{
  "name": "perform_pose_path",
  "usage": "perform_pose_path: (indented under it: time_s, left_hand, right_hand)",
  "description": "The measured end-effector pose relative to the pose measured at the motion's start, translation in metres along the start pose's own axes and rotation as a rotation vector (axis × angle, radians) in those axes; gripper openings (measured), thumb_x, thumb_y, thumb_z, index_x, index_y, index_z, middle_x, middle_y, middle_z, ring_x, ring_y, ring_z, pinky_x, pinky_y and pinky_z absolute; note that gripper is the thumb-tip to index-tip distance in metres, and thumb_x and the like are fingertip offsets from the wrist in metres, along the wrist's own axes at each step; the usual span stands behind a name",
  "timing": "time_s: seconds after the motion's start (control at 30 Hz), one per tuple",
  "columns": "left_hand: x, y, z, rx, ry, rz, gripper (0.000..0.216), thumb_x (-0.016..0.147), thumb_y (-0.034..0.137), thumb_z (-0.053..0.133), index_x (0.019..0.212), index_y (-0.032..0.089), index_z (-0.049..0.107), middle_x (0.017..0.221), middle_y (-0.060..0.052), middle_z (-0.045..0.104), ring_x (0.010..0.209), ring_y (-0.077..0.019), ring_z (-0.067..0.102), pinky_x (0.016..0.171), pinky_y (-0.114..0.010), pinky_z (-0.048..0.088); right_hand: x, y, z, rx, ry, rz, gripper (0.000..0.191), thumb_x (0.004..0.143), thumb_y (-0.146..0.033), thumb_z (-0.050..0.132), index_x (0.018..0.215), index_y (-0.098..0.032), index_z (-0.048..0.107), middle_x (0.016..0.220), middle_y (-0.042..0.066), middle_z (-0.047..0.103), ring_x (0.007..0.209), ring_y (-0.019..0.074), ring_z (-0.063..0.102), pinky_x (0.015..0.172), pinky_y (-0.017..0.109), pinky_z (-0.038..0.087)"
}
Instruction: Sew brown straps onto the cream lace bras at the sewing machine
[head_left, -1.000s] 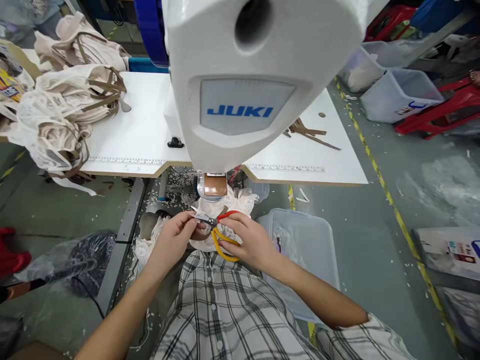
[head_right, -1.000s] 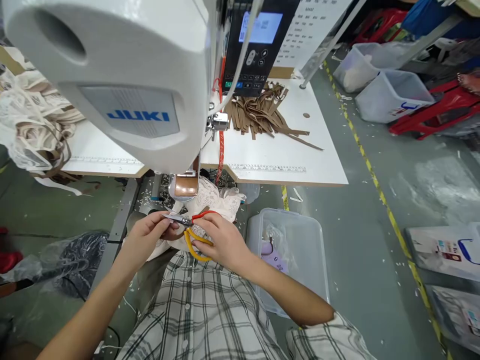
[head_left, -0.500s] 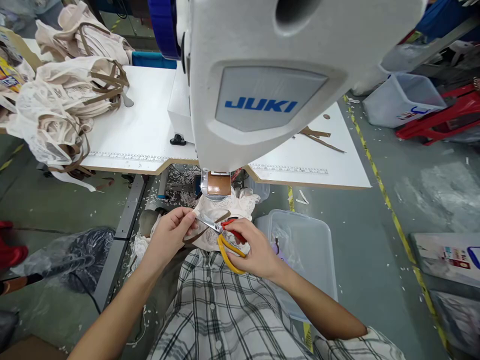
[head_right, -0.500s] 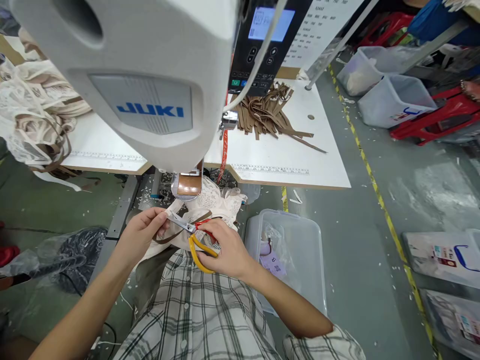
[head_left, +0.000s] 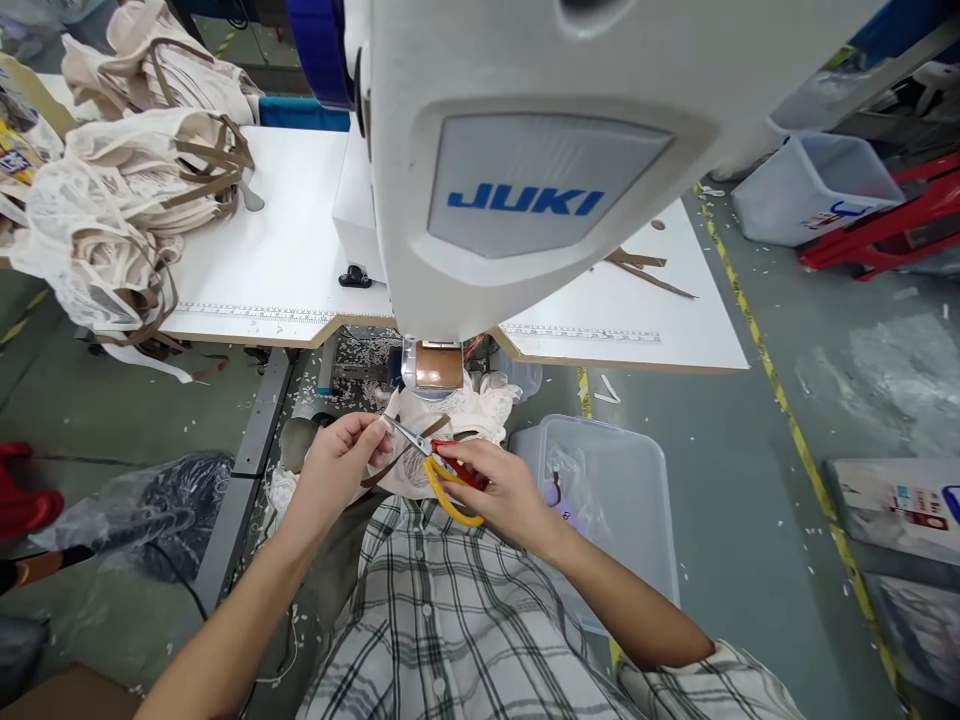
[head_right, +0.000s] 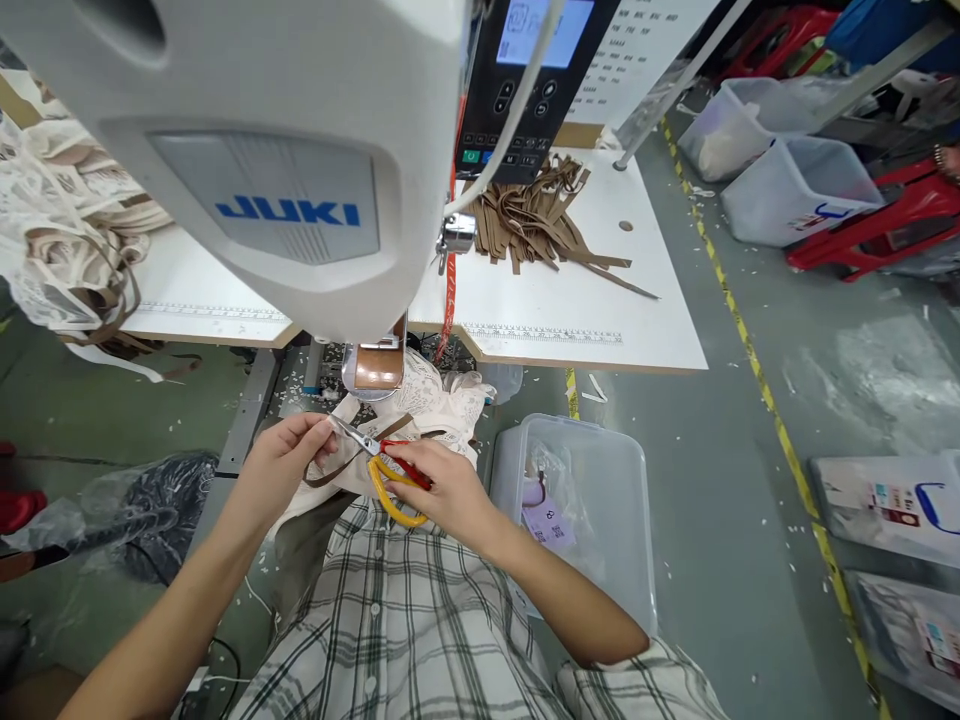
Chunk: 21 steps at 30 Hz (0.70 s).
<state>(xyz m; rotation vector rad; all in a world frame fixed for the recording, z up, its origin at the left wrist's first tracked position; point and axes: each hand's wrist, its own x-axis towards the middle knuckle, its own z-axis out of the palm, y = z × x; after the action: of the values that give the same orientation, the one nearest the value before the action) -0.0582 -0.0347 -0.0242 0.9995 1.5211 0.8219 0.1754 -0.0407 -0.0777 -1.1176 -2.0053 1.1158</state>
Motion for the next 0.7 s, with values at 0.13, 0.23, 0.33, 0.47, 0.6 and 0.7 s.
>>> perform_pose_path:
  time_s: [0.13, 0.23, 0.33, 0.47, 0.6, 0.7]
  left_hand:
    - [0.002, -0.002, -0.002, 0.01, 0.051, 0.039, 0.028, 0.088, 0.045, 0.059, 0.086, 0.019, 0.067, 0.079, -0.002, 0.068, 0.072, -0.0142, 0.061, 0.067, -0.023, 0.049]
    - [0.003, -0.005, -0.011, 0.277, 0.132, 0.142, 0.029, 0.091, 0.045, 0.054, 0.098, 0.02, 0.068, 0.086, -0.004, 0.072, 0.078, -0.0174, 0.066, 0.066, -0.024, 0.049]
    - [0.001, -0.004, -0.02, 0.634, 0.199, 0.259, 0.033, 0.094, 0.042, 0.046, 0.114, 0.022, 0.063, 0.082, -0.003, 0.072, 0.065, -0.0162, 0.063, 0.057, -0.025, 0.045]
    - [0.002, 0.012, -0.03, 0.657, -0.019, 0.274, 0.032, 0.097, 0.037, 0.038, 0.111, 0.022, 0.062, 0.087, -0.005, 0.074, 0.073, -0.0172, 0.068, 0.06, -0.024, 0.049]
    - [0.007, 0.032, -0.034, 0.804, -0.25, 0.313, 0.034, 0.1, 0.032, 0.03, 0.117, 0.022, 0.057, 0.088, -0.004, 0.073, 0.069, -0.0162, 0.067, 0.056, -0.024, 0.047]
    - [0.013, 0.038, -0.033, 0.951, -0.189, 0.378, 0.029, 0.099, 0.026, 0.034, 0.107, 0.019, 0.061, 0.086, -0.005, 0.07, 0.071, -0.018, 0.065, 0.061, -0.027, 0.048]
  right_hand:
    - [-0.012, 0.012, -0.011, -0.052, 0.054, 0.079, 0.036, 0.086, -0.029, 0.067, 0.122, -0.029, 0.065, 0.109, 0.005, 0.071, 0.091, 0.0199, 0.068, 0.08, 0.035, 0.056]
    - [-0.016, 0.025, -0.037, -0.183, 0.033, 0.17, 0.032, 0.086, -0.033, 0.065, 0.117, -0.03, 0.068, 0.104, 0.004, 0.072, 0.082, 0.0185, 0.068, 0.072, 0.032, 0.056]
    - [-0.003, 0.041, -0.075, -0.397, 0.074, 0.288, 0.033, 0.086, -0.04, 0.064, 0.116, -0.027, 0.068, 0.106, 0.006, 0.072, 0.085, 0.0204, 0.068, 0.074, 0.033, 0.054]
    - [0.053, 0.063, -0.129, -0.582, 0.255, 0.35, 0.038, 0.088, -0.042, 0.06, 0.116, -0.018, 0.067, 0.107, 0.015, 0.07, 0.085, 0.0233, 0.064, 0.069, 0.035, 0.044]
    - [0.107, 0.068, -0.16, -0.803, 0.212, 0.254, 0.04, 0.094, -0.042, 0.051, 0.117, -0.013, 0.068, 0.107, 0.019, 0.069, 0.099, 0.0258, 0.061, 0.074, 0.037, 0.04]
    - [0.105, 0.048, -0.151, -0.731, 0.291, 0.097, 0.036, 0.095, -0.035, 0.051, 0.117, -0.011, 0.067, 0.116, 0.022, 0.065, 0.11, 0.0294, 0.059, 0.09, 0.042, 0.043]
